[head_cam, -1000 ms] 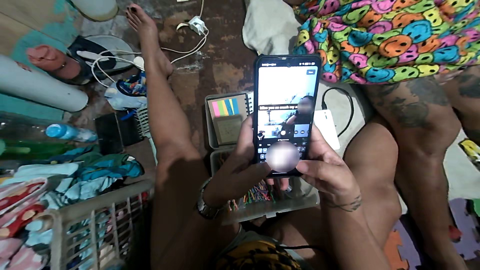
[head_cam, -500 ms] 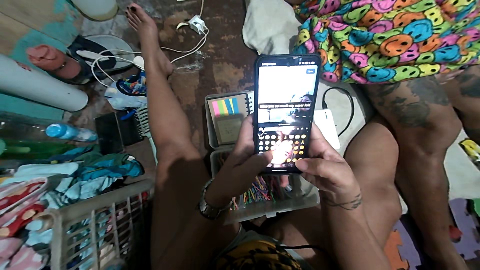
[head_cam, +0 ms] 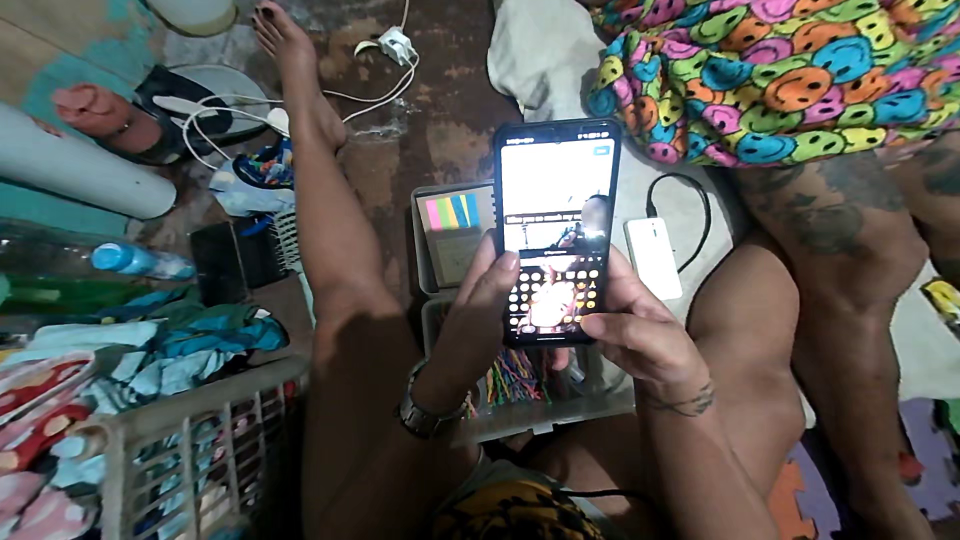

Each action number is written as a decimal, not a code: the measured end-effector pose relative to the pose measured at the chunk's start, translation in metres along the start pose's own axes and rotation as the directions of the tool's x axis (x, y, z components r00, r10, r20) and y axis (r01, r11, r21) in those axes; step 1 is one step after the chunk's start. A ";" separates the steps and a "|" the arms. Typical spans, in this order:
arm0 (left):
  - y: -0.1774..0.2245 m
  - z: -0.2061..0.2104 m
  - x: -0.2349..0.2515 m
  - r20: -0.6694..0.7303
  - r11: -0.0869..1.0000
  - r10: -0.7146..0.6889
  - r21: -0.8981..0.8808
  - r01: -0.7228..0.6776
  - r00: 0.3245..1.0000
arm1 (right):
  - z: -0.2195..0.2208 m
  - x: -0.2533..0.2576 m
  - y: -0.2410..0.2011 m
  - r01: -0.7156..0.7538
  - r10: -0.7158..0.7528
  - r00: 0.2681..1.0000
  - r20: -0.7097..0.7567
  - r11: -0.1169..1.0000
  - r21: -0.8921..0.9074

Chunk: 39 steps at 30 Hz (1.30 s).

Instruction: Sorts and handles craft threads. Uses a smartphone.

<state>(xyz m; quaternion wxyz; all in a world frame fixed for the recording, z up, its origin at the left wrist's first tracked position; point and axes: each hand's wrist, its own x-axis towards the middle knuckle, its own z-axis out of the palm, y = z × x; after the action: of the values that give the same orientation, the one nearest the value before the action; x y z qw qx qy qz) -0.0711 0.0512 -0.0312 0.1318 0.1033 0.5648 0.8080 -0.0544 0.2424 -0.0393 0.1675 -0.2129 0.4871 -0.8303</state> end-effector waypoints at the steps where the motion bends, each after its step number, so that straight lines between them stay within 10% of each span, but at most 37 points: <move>1: -0.001 -0.001 0.000 0.022 1.000 0.000 -0.022 0.001 1.000 | 0.000 0.000 0.000 -0.004 0.004 1.000 -0.007 1.000 0.007; 20: -0.012 -0.017 0.001 0.312 0.987 0.049 -0.161 0.002 0.949 | -0.003 -0.003 -0.005 0.003 0.002 1.000 -0.026 0.976 0.217; 39: -0.012 -0.013 0.001 0.313 0.987 0.067 -0.158 -0.018 0.948 | -0.005 -0.004 -0.007 -0.015 0.014 1.000 0.010 0.984 0.176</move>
<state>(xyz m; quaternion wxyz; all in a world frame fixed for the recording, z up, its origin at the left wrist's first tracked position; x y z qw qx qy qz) -0.0755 0.0439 -0.0473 0.2108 0.2334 0.4701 0.8247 -0.0536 0.2511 -0.0360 0.1938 -0.1971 0.4126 -0.8679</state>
